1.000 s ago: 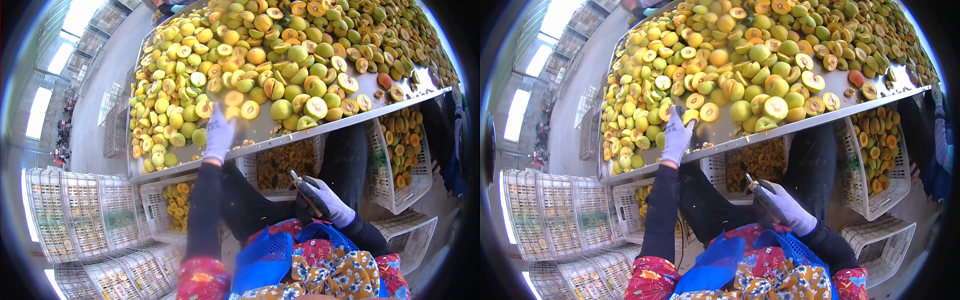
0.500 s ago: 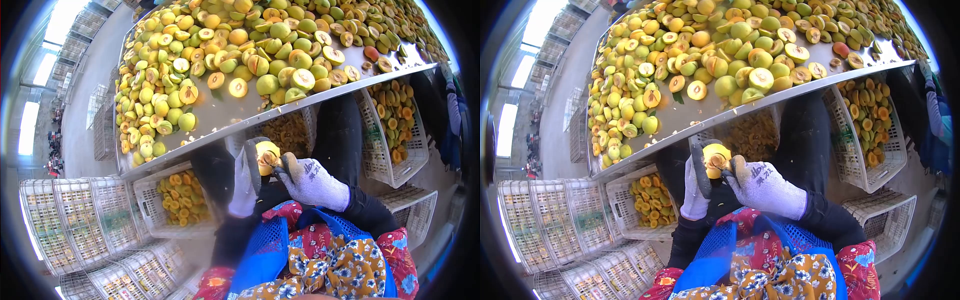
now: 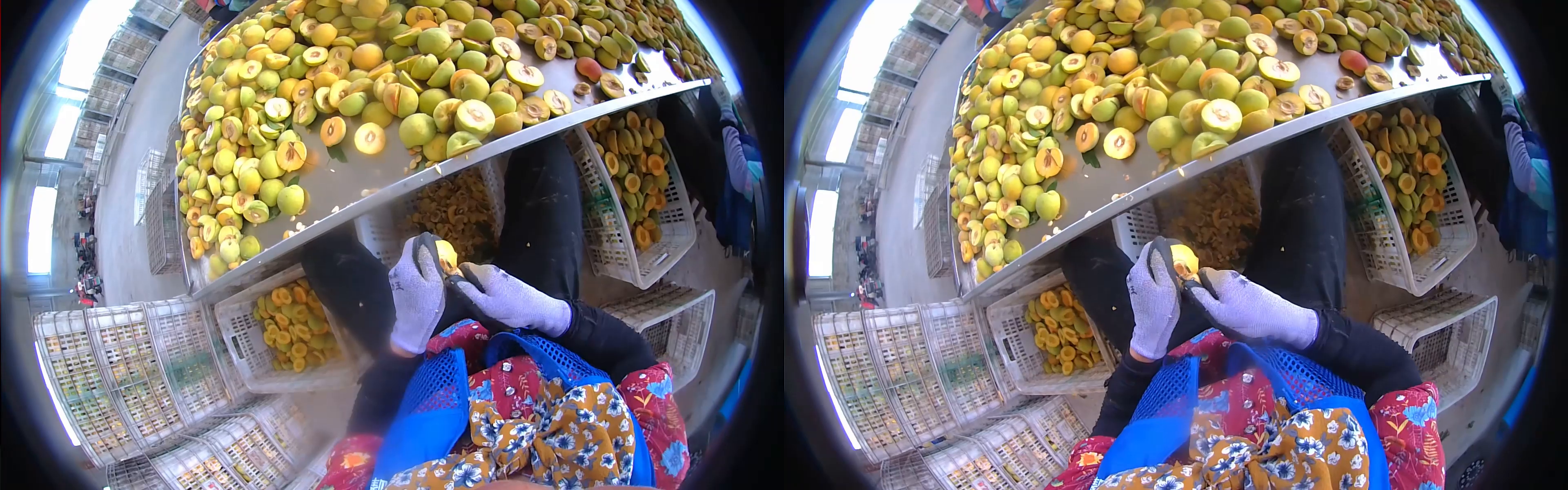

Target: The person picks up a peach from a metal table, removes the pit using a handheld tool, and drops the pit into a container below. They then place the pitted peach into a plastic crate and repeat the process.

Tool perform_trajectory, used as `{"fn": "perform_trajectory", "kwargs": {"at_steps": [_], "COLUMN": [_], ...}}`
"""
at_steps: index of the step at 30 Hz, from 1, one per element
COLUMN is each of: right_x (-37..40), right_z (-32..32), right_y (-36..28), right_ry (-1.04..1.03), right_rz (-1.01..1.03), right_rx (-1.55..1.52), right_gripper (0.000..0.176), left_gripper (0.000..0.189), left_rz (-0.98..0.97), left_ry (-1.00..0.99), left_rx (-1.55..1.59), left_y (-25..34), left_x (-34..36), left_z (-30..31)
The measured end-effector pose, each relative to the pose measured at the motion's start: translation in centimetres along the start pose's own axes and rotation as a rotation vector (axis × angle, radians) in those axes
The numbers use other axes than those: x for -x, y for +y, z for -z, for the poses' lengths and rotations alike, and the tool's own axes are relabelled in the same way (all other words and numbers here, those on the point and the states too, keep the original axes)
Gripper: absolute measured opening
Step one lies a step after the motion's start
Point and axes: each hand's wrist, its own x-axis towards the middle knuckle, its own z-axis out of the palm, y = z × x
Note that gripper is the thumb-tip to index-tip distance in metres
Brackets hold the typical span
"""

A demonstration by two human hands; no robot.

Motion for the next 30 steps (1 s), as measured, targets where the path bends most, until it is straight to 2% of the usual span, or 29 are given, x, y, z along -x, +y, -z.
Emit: {"fn": "perform_trajectory", "kwargs": {"at_steps": [2, 3, 6, 7, 9, 11, 13, 15, 16, 18, 20, 22, 24, 26, 27, 30], "right_x": [-0.1, 0.1, 0.0, -0.1, 0.3, 0.4, 0.1, -0.2, -0.5, 0.0, 0.4, 0.4, 0.4, 0.7, 0.6, 0.6], "right_z": [0.8, 1.7, 1.5, 1.4, 0.1, 0.0, 0.4, -1.4, -1.7, -2.0, -2.1, -2.0, -1.7, -1.8, -1.9, -2.1], "right_y": [-0.4, -1.4, -0.8, -0.4, 0.7, 0.9, 0.5, 2.8, 2.8, 1.9, 0.2, -0.2, 0.2, -0.1, -0.2, -0.3], "right_ry": [-0.137, -0.204, -0.179, -0.200, -0.065, -0.065, -0.197, 0.039, 0.157, 0.192, 0.232, 0.296, 0.357, 0.277, 0.254, 0.221], "right_rz": [-0.314, -0.365, -0.481, -0.534, -0.196, -0.185, -0.499, -0.189, -0.033, -0.083, -0.105, -0.037, 0.028, -0.007, -0.026, -0.071], "right_rx": [-0.545, -0.740, -0.699, -0.784, -0.658, -0.708, -0.936, -0.306, 0.013, 0.137, 0.262, 0.230, 0.201, 0.214, 0.224, 0.221], "right_gripper": [0.031, 0.036, 0.038, 0.040, 0.039, 0.036, 0.033, 0.031, 0.029, 0.030, 0.030, 0.029, 0.028, 0.028, 0.028, 0.028], "left_gripper": [0.028, 0.027, 0.026, 0.026, 0.026, 0.026, 0.027, 0.030, 0.032, 0.037, 0.042, 0.042, 0.037, 0.031, 0.029, 0.028], "left_rz": [0.002, 0.001, -0.014, -0.012, -0.015, -0.017, -0.029, -0.069, -0.008, 0.124, 0.191, 0.309, 0.025, -0.227, -0.048, -0.030], "left_ry": [-0.014, -0.018, -0.073, -0.073, -0.070, -0.028, -0.013, -0.015, -0.050, -0.122, -0.132, -0.190, -0.180, -0.220, -0.253, -0.220], "left_rx": [0.060, 0.090, 0.045, 0.015, -0.046, 0.010, 0.018, -0.015, 0.091, 0.297, 0.354, 0.438, 0.292, 0.185, 0.430, 0.408], "left_y": [0.2, 0.3, 0.5, 0.3, -0.4, 0.0, -0.5, -2.2, -2.8, -3.6, -2.9, -3.7, -3.5, -3.9, -3.5, -2.2], "left_x": [0.2, 0.2, -0.2, -0.1, -0.3, 0.2, 0.6, 0.0, -0.3, -0.6, -0.8, -1.1, -0.5, -0.4, -0.2, 0.1], "left_z": [-0.3, -0.4, -0.3, -0.5, -0.8, -1.0, -1.3, -2.2, -2.5, -2.5, -2.1, -1.2, -0.4, 0.0, -0.1, 0.0]}}
